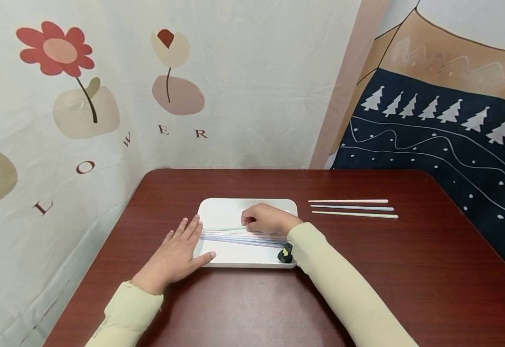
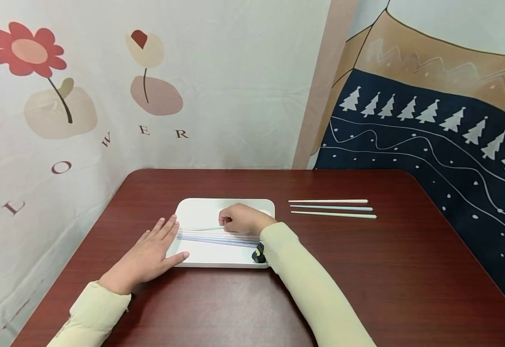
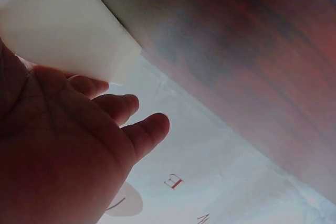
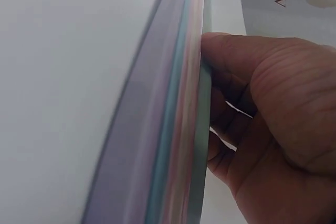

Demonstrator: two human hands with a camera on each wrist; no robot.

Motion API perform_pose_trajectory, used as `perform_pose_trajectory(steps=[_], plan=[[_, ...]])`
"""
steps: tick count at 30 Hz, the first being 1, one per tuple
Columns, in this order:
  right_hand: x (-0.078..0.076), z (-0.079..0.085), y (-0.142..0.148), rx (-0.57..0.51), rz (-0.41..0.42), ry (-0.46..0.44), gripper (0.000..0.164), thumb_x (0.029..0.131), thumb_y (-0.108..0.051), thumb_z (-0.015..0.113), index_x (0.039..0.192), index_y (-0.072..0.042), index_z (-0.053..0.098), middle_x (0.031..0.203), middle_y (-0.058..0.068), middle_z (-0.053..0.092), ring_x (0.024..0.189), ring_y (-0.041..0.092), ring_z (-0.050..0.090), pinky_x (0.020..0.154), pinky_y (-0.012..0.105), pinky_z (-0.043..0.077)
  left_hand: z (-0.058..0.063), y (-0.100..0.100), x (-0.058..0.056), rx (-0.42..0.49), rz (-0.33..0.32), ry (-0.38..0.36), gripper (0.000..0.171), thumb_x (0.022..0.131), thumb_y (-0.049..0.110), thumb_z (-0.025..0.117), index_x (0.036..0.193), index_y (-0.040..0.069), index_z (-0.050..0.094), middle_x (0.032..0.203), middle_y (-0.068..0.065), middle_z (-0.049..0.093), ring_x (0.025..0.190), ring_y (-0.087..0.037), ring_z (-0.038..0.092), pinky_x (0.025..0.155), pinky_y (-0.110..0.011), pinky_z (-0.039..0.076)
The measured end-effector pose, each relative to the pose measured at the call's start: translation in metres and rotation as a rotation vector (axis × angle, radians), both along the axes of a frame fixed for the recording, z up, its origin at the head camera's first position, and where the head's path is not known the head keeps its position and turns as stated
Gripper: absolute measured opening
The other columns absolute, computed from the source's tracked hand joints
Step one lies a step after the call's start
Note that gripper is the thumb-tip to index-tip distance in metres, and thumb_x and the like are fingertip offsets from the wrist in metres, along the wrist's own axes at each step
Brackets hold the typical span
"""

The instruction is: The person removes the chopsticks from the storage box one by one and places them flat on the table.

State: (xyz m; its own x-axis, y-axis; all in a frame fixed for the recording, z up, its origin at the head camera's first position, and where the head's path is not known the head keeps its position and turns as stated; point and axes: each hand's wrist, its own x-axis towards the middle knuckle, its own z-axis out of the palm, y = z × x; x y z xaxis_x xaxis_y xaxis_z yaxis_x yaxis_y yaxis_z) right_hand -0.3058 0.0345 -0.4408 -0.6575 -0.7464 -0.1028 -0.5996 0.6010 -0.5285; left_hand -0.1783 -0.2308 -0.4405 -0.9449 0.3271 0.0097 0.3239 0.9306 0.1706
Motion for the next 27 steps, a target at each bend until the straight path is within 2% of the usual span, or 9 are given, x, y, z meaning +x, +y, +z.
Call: perform_pose_trajectory(steps=[8,19,27], plan=[[-0.001,0.003,0.003,-0.042,0.010,0.041,0.017,0.095,-0.004,0.058,0.090,-0.019,0.066,0.068,-0.006,0.047,0.066,0.007,0.045,0.068,0.024,0.042,0.001,0.000,0.001,0.003,0.005,-0.003,0.097,0.093,0.072,0.042,0.153,-0.004,0.031,0.164,-0.016,0.017,0.148,-0.044,0.015,0.110,-0.066,0.023],[0.000,0.013,0.010,-0.062,0.017,0.101,0.013,0.097,-0.005,0.062,0.092,-0.017,0.066,0.077,-0.005,0.054,0.072,0.008,0.049,0.069,0.025,0.044,0.002,0.001,0.003,0.014,0.003,0.001,0.096,0.093,0.071,0.044,0.153,-0.004,0.032,0.163,-0.016,0.018,0.147,-0.043,0.016,0.111,-0.066,0.023],[0.005,0.032,0.015,-0.029,0.036,0.182,0.008,0.097,-0.005,0.062,0.098,-0.011,0.069,0.091,-0.004,0.059,0.083,0.012,0.054,0.075,0.027,0.047,0.002,0.000,0.002,0.011,-0.001,0.000,0.095,0.094,0.070,0.045,0.152,-0.004,0.032,0.163,-0.016,0.018,0.147,-0.044,0.016,0.111,-0.066,0.023]])
